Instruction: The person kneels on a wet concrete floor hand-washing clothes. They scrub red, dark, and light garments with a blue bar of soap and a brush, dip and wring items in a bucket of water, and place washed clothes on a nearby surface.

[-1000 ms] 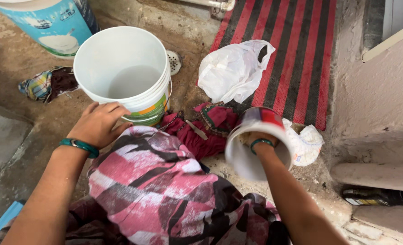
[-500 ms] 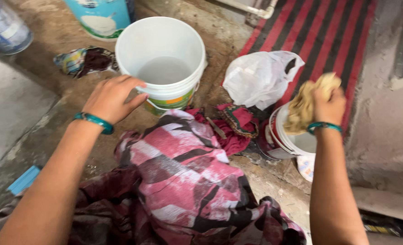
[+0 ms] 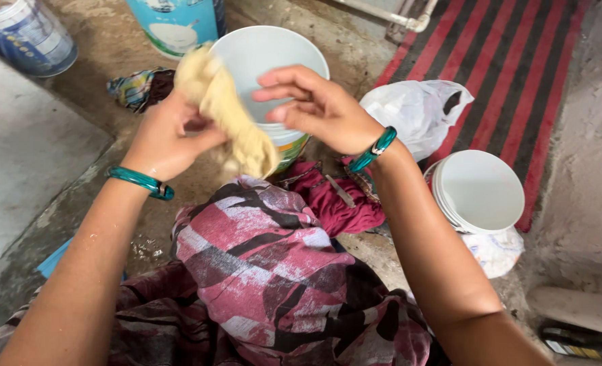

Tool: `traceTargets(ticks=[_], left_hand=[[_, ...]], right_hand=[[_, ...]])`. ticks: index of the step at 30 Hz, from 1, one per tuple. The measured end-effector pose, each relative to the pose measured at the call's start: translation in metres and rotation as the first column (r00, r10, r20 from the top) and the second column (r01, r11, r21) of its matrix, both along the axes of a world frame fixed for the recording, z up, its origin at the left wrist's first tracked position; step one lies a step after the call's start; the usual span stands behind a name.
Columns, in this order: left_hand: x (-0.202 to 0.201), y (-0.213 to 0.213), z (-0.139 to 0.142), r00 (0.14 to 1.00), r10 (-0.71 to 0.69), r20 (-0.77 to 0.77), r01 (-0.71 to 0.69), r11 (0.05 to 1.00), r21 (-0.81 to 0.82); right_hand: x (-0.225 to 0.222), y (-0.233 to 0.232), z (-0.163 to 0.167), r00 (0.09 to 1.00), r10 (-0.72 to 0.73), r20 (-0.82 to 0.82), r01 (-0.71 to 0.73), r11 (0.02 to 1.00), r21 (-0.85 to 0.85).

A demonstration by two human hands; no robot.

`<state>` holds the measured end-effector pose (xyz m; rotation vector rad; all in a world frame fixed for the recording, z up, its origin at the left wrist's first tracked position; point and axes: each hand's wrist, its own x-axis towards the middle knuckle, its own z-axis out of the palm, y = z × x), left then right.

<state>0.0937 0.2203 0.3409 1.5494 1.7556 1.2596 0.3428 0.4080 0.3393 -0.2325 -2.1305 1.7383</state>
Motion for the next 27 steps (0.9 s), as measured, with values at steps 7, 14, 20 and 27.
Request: traceTargets(ticks=[7, 14, 20, 27], left_hand=[[-0.030, -0.025, -0.007, 0.964, 0.167, -0.208, -0.173, 0.985, -0.012], [-0.027, -0.010, -0.017, 0.973, 0.135, -0.186, -0.150, 0.986, -0.069], [-0.018, 0.007, -0.019, 0.975, 0.084, -0.208, -0.097, 0.994, -0.051], [-0.017, 0.015, -0.023, 0.978, 0.067, -0.199, -0.083, 0.994, -0.075]], right_hand=[[0.058, 0.041, -0.209, 0.475, -0.619, 0.626, 0.255, 0.777, 0.576], [0.130, 0.008, -0.301, 0.495, -0.551, 0.672, 0.140, 0.814, 0.564], [0.130, 0.031, -0.215, 0.763, -0.386, 0.519, 0.601, 0.720, -0.348], [0.142, 0.022, -0.117, 0.830, -0.368, 0.418, 0.537, 0.729, -0.425]])
